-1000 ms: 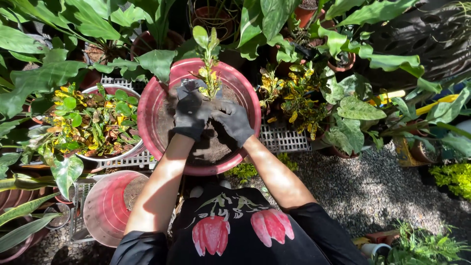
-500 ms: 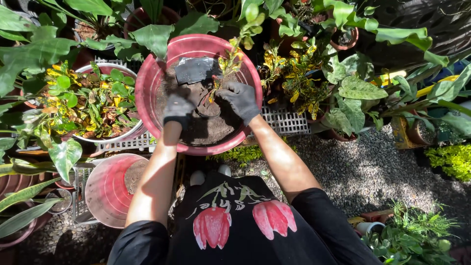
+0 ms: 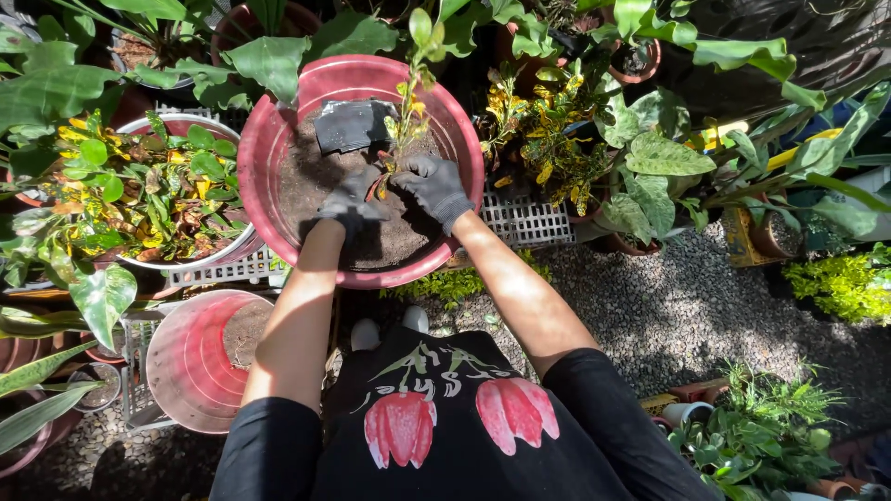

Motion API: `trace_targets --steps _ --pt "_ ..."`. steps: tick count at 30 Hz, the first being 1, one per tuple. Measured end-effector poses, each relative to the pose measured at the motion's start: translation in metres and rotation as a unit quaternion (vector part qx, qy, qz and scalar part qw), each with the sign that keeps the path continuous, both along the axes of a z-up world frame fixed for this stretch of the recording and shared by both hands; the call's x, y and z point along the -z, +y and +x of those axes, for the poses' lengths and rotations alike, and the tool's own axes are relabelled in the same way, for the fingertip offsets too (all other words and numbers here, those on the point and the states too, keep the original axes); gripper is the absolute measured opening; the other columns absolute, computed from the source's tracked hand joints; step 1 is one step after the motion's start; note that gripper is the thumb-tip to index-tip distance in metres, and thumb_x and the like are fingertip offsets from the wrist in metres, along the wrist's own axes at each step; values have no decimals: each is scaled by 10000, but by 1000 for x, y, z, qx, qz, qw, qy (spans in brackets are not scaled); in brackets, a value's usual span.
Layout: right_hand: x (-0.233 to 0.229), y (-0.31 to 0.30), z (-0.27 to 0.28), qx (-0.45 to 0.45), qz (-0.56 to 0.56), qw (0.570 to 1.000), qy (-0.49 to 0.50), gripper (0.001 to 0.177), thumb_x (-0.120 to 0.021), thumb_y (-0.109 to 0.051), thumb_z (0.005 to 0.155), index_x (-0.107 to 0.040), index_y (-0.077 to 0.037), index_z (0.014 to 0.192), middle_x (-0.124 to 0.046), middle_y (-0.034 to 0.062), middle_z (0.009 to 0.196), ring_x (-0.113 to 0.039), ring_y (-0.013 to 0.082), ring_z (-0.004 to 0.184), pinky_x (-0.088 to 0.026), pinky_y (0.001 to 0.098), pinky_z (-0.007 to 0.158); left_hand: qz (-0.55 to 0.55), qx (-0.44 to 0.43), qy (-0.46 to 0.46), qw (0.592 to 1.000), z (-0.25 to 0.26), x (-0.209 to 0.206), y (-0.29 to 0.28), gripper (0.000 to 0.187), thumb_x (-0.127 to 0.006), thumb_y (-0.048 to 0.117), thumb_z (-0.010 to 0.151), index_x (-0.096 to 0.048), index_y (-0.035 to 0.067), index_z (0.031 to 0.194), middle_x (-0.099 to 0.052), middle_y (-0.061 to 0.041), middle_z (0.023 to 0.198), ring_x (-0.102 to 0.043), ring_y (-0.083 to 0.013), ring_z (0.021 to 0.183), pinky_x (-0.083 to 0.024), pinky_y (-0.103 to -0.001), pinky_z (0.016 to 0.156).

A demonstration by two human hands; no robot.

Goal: The person prepares soil in a red pot by hand, creating a hole in the center. They then pick up a small plant and place it into the hole, pressing the soil around the base to secure it.

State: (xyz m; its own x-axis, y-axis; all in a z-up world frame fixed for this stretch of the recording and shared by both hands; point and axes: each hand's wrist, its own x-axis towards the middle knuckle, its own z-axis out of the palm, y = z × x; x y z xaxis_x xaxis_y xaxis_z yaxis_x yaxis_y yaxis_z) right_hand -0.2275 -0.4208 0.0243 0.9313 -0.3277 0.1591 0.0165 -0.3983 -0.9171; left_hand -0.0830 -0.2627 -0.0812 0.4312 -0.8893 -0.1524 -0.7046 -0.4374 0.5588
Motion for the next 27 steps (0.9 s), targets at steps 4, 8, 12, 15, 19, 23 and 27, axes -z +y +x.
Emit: trace_targets --steps 4,8,12,15,19,23,27 --pt "27 2 7 -19 72 996 46 85 -767 -2 908 -697 4 860 -623 -11 793 -557 55 752 -474 234 653 0 -45 30 999 -12 -33 11 935 -855 526 698 -503 168 1487 -595 -144 1472 -574 -334 1331 -476 -396 1146" --pt "39 1 12 -38 133 990 25 31 -725 10 902 -696 -1 895 -652 -23 820 -585 42 772 -490 218 676 -10 -141 162 977 -26 -70 22 1036 -904 494 617 -469 158 1496 -603 -147 1416 -604 -329 1233 -494 -395 1051" --pt "12 13 8 -20 9 997 70 62 -748 -7 910 -693 10 886 -601 -14 776 -551 54 735 -468 233 641 -33 -144 192 970 -22 -40 19 978 -858 454 649 -497 155 1507 -660 -140 1381 -652 -324 1186 -529 -388 1036" --pt "-12 21 5 4 185 978 95 86 -737 -23 867 -737 -39 951 -646 -56 809 -544 46 705 -458 232 603 -52 -137 179 973 -23 -47 18 949 -859 450 649 -526 143 1483 -672 -142 1369 -654 -321 1185 -529 -392 1036" --pt "-18 15 3 1 -121 993 12 108 -828 -29 779 -752 -7 853 -613 -9 823 -589 69 740 -491 240 666 -65 -127 134 981 -13 -23 13 984 -932 464 626 -511 116 1444 -618 -167 1384 -606 -331 1213 -493 -406 1037" --pt "16 6 13 -17 38 999 -18 100 -816 -25 806 -753 -17 883 -676 -41 882 -636 50 798 -534 222 703 -90 -75 129 985 1 22 7 891 -875 489 711 -525 114 1440 -647 -148 1392 -624 -319 1210 -504 -402 1044" --pt "-11 13 13 -13 129 988 79 76 -802 -60 892 -740 -20 873 -635 -25 847 -567 64 689 -441 257 566 -68 -80 108 989 4 28 12 886 -859 456 732 -519 126 1481 -635 -149 1413 -624 -314 1213 -505 -393 1048"
